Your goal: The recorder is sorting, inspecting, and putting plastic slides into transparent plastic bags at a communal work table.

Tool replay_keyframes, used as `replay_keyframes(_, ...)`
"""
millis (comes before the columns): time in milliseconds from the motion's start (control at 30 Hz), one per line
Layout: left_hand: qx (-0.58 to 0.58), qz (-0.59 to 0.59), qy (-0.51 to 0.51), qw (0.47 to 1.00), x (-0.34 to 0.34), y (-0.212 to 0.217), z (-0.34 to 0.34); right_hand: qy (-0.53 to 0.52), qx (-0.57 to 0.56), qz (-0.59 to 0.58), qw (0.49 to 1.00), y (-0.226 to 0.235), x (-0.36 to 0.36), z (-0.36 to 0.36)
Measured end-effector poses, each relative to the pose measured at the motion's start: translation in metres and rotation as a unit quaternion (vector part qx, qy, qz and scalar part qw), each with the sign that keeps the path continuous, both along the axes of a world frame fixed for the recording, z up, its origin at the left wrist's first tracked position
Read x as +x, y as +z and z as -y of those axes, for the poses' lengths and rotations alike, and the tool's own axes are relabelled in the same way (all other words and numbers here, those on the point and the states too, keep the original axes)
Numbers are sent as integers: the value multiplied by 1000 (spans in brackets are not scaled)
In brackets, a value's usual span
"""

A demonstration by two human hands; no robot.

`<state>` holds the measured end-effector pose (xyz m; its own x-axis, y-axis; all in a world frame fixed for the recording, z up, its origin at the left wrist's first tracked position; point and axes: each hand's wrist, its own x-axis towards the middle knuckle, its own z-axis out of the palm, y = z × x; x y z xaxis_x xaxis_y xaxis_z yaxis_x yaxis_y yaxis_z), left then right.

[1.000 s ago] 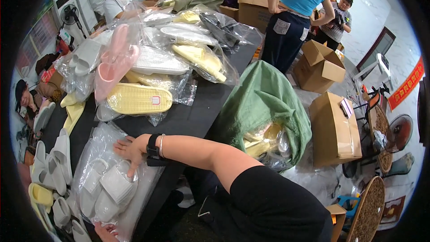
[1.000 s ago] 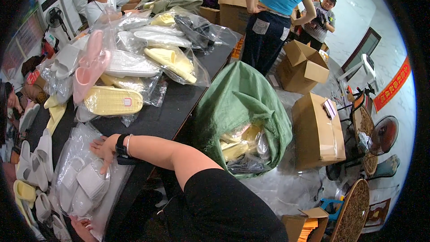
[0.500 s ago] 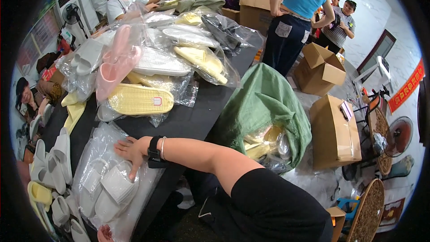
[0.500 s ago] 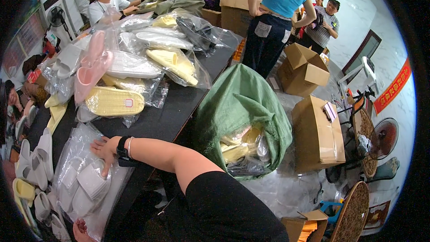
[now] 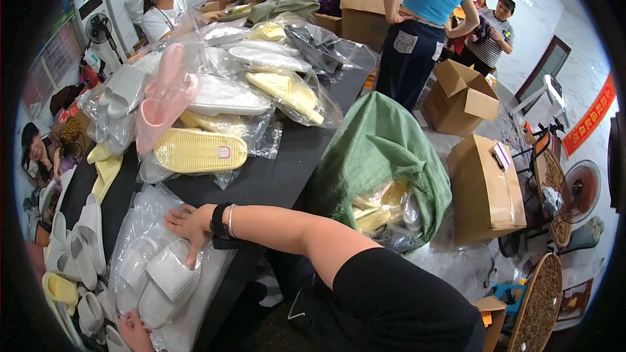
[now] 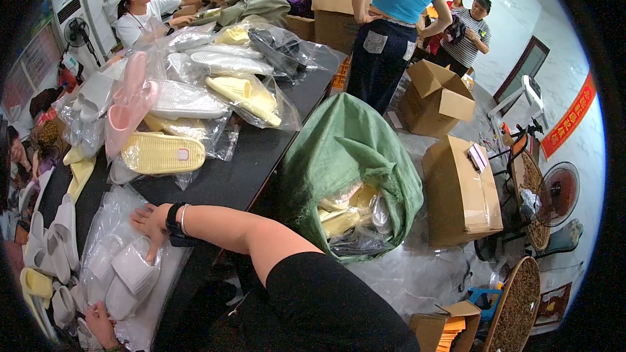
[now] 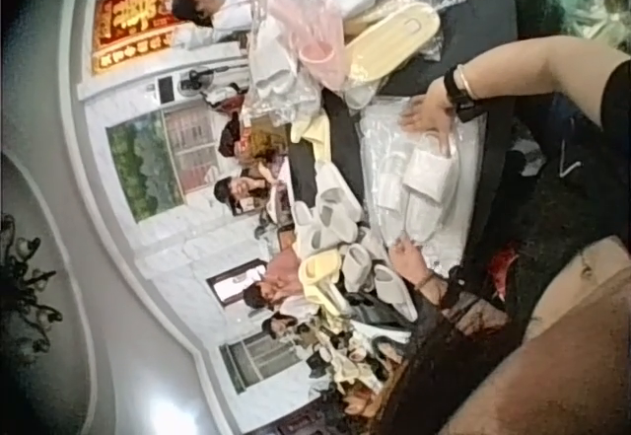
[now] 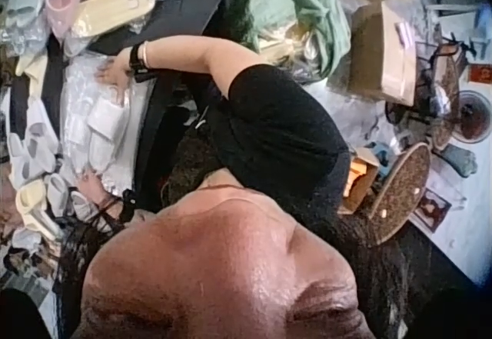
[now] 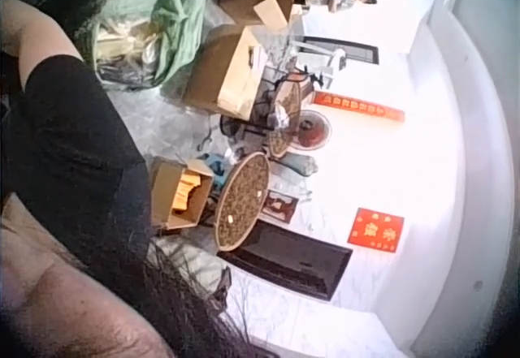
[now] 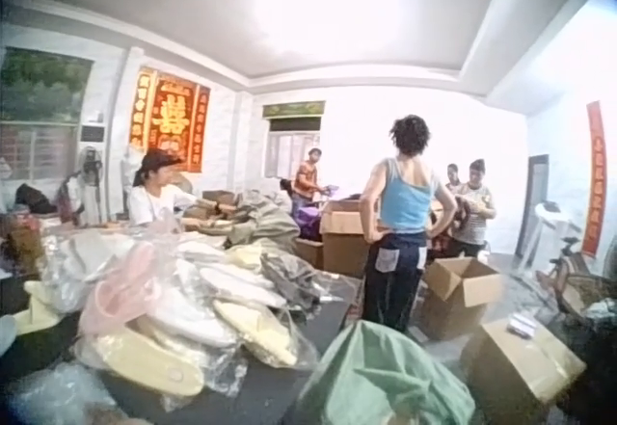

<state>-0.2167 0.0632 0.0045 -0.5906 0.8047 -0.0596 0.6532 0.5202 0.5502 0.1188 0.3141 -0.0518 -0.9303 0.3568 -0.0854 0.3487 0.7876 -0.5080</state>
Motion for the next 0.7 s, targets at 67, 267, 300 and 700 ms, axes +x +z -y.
replay_keyframes(67,23,33,8,999,-10,-7,-5,-6,0,2,1000,0,2,1)
replay_keyframes(267,73,200,-22,977,-60,-26,25,-3,-1,2,1000,1,-2,2)
replay_keyframes(300,84,306,32,948,-63,-23,33,-1,0,7,1000,4,-2,2)
replay_keyframes(700,202,522,138,817,-35,23,-50,-6,-2,3,1000,2,4,2)
